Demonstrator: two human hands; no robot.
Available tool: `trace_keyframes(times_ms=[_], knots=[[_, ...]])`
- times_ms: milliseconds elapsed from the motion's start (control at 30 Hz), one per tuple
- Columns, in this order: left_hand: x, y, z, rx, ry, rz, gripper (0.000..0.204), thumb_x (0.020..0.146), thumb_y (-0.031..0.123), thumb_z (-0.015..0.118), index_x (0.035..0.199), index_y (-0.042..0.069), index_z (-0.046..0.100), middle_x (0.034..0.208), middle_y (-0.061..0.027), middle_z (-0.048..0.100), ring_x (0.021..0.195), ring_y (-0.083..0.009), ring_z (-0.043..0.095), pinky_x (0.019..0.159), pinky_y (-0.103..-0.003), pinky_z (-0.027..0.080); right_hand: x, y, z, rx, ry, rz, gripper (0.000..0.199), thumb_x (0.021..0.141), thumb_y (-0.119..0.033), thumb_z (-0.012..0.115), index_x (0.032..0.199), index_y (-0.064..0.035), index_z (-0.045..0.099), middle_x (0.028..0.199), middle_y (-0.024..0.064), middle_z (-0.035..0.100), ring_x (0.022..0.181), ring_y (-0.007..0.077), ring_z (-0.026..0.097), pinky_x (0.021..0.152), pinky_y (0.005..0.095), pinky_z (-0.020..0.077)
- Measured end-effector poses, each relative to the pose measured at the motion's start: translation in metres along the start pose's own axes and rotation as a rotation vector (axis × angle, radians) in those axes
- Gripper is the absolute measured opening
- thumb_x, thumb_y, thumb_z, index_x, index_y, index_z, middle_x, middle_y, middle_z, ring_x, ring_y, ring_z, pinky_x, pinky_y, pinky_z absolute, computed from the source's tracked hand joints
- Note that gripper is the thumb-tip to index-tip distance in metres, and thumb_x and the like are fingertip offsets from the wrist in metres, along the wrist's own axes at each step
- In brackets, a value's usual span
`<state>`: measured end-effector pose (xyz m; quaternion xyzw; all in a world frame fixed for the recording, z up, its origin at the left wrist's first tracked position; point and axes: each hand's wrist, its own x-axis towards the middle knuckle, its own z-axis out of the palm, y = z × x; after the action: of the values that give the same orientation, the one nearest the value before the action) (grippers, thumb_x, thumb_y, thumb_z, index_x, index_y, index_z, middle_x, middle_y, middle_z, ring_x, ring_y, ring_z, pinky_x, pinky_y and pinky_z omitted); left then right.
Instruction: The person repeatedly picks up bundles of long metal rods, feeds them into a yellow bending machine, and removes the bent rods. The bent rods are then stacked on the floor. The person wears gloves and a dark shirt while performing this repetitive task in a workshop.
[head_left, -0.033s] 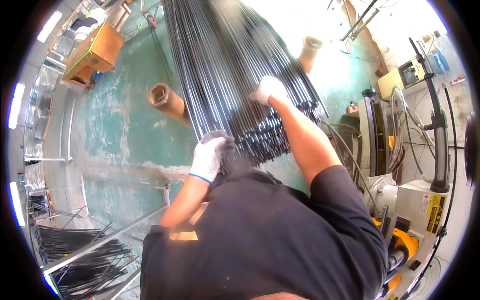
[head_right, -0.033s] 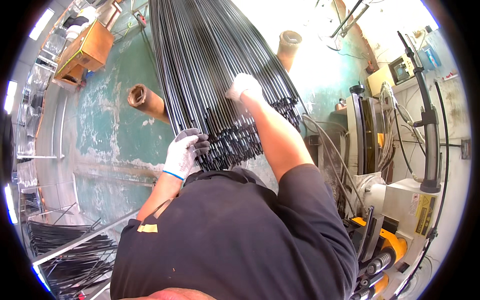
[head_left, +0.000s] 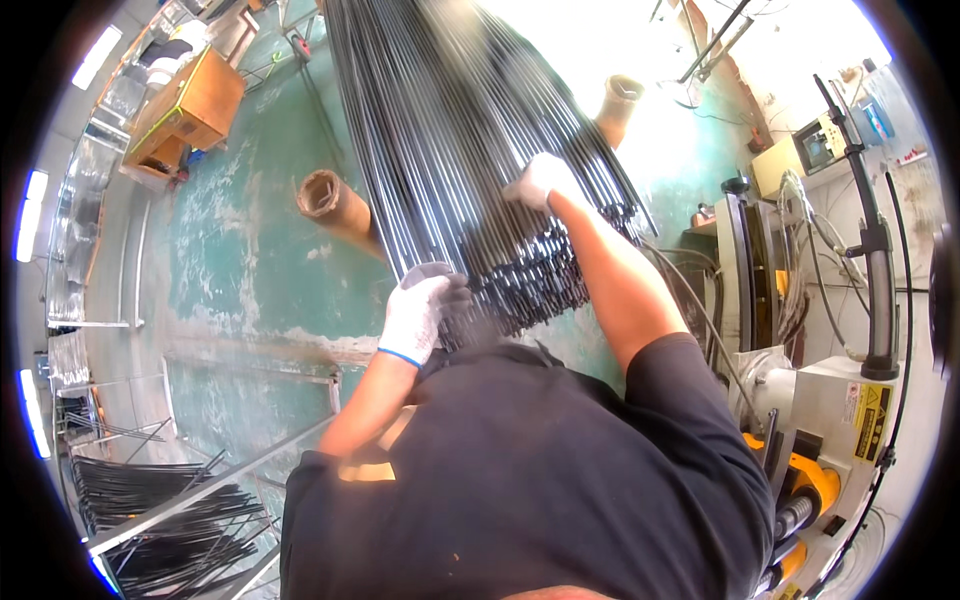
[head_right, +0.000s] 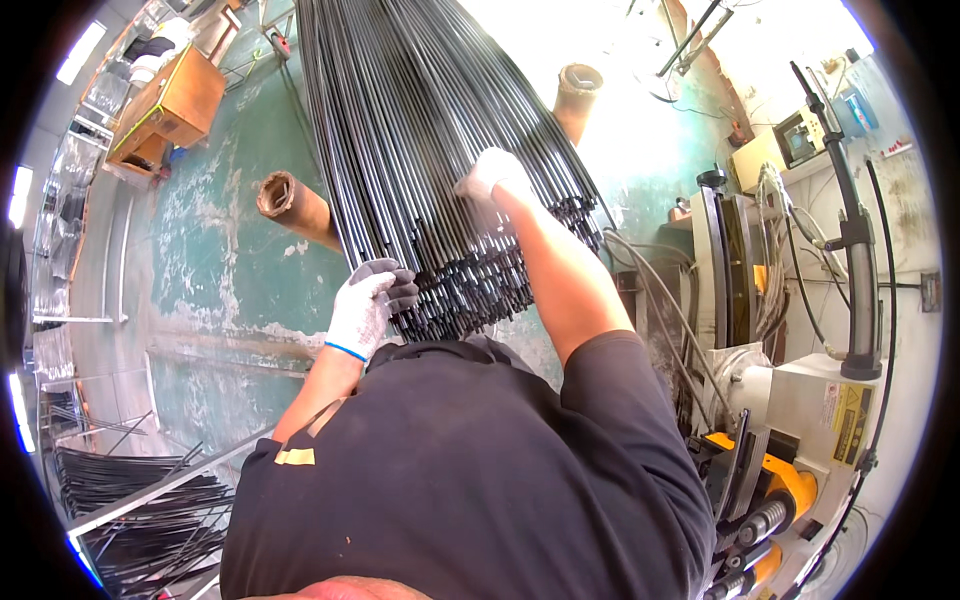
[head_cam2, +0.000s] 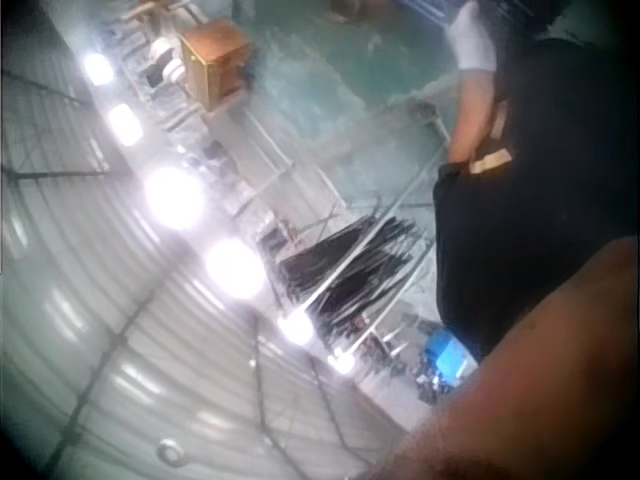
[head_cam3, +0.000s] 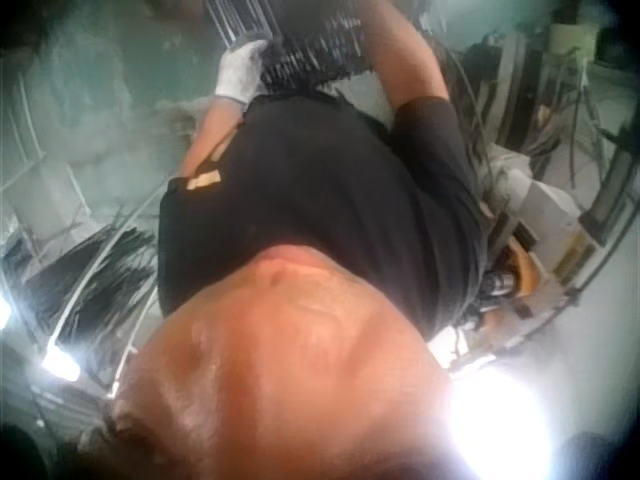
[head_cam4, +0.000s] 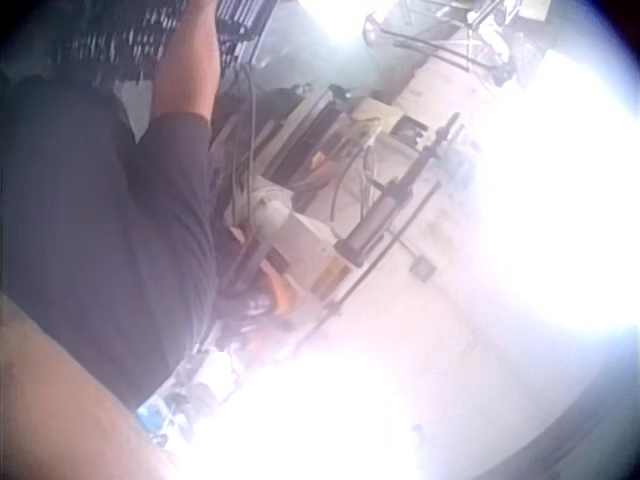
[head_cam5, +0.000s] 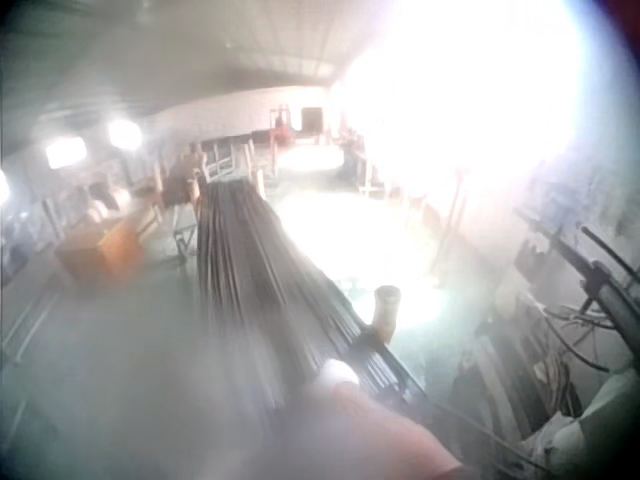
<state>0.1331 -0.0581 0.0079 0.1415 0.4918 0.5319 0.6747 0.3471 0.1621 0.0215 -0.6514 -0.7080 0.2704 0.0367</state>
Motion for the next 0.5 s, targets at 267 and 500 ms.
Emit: trace_keyframes(times_ms=[267, 500], knots=[[0.001, 0.01, -0.048, -0.066, -0.007, -0.042, 0.024, 0.093, 0.004, 0.059, 0.116, -0.002, 0.059, 0.102, -0.0215, 0.071, 0.084, -0.0331, 0.071, 0.077, -0.044, 0.061, -0.039, -0.01, -0.024, 0.765, -0.345, 0.094, 0.028, 0.097, -0.026, 0.072, 0.098, 0.001, 0.073, 0.09, 0.0123, 0.075, 0.076, 0.0193, 0.07, 0.07, 0.0348, 0.0557], [0.028, 0.02, -0.033, 0.088, -0.158, -0.166, 0.021, 0.096, 0.009, 0.058, 0.117, 0.004, 0.059, 0.102, -0.0183, 0.071, 0.087, -0.032, 0.071, 0.079, -0.045, 0.06, -0.127, -0.02, -0.008, 0.381, -0.251, 0.195, 0.063, 0.105, -0.045, 0.051, 0.065, 0.0004, 0.067, 0.056, 0.0121, 0.062, 0.051, 0.0231, 0.062, 0.059, 0.0418, 0.0529]])
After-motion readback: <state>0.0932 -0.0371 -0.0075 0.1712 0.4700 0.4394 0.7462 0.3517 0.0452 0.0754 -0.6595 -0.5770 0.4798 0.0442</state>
